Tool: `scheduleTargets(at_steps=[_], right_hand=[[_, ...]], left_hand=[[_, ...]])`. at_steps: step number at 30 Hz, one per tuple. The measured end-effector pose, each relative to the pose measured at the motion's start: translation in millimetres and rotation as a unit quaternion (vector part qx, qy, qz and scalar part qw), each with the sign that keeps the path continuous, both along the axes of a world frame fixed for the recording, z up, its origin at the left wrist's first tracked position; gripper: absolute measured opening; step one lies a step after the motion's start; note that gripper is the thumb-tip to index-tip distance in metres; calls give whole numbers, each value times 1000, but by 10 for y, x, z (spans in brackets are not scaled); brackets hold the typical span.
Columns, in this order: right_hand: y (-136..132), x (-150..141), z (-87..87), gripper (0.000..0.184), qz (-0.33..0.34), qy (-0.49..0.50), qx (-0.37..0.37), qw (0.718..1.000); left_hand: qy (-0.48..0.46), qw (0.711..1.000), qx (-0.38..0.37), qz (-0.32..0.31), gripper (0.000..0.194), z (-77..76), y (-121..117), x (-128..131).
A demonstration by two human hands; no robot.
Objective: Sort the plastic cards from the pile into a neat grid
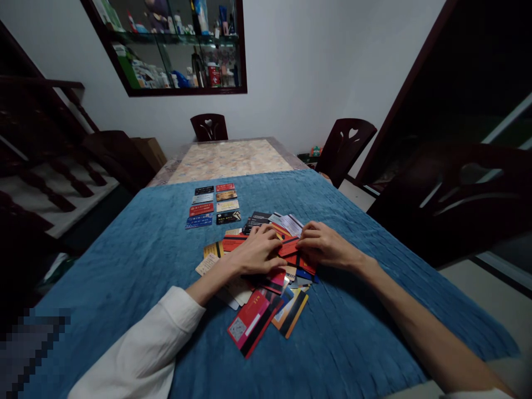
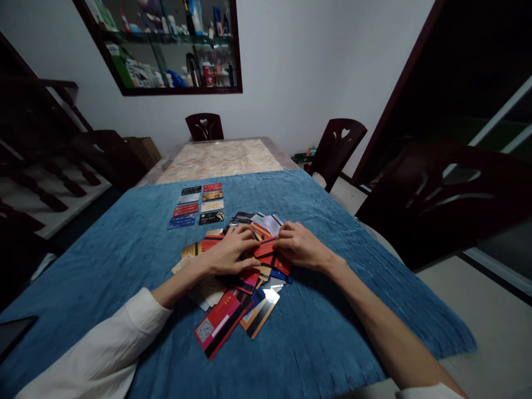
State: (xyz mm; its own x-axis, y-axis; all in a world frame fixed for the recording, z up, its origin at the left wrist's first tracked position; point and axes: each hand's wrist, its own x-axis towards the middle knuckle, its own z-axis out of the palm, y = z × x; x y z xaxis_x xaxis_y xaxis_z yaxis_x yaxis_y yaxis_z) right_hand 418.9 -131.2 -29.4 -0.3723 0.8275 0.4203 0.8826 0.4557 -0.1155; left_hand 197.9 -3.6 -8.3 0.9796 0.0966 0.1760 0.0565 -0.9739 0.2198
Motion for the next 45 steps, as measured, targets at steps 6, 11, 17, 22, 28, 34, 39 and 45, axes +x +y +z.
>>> scheduleTargets(at_steps=[6,11,17,22,28,34,39,45], right_hand=[[9,-51,-42,26,-22,-15,72,997],[47,-47,-82,26,-66,27,79,994],[117,-18,-175,27,-94,70,35,993],[142,-60,-216,25,-114,96,23,989],[160,-72,-260,22,-131,106,22,986],[163,-79,-233,14,-126,124,22,984],[166,-119,-162,14,-140,205,67,966],[234,-244,-61,15,-134,266,92,950]], left_hand=[[-50,998,21,14,19,-12,13,15],[-92,995,18,28,21,9,98,12],[-105,993,-15,56,20,-15,228,9],[-125,990,-38,60,23,-49,265,8],[-126,989,-45,59,24,-49,264,3],[-138,988,-47,59,24,-59,264,10],[-157,981,-73,83,28,-105,296,7],[-150,981,-84,89,27,-148,310,13]])
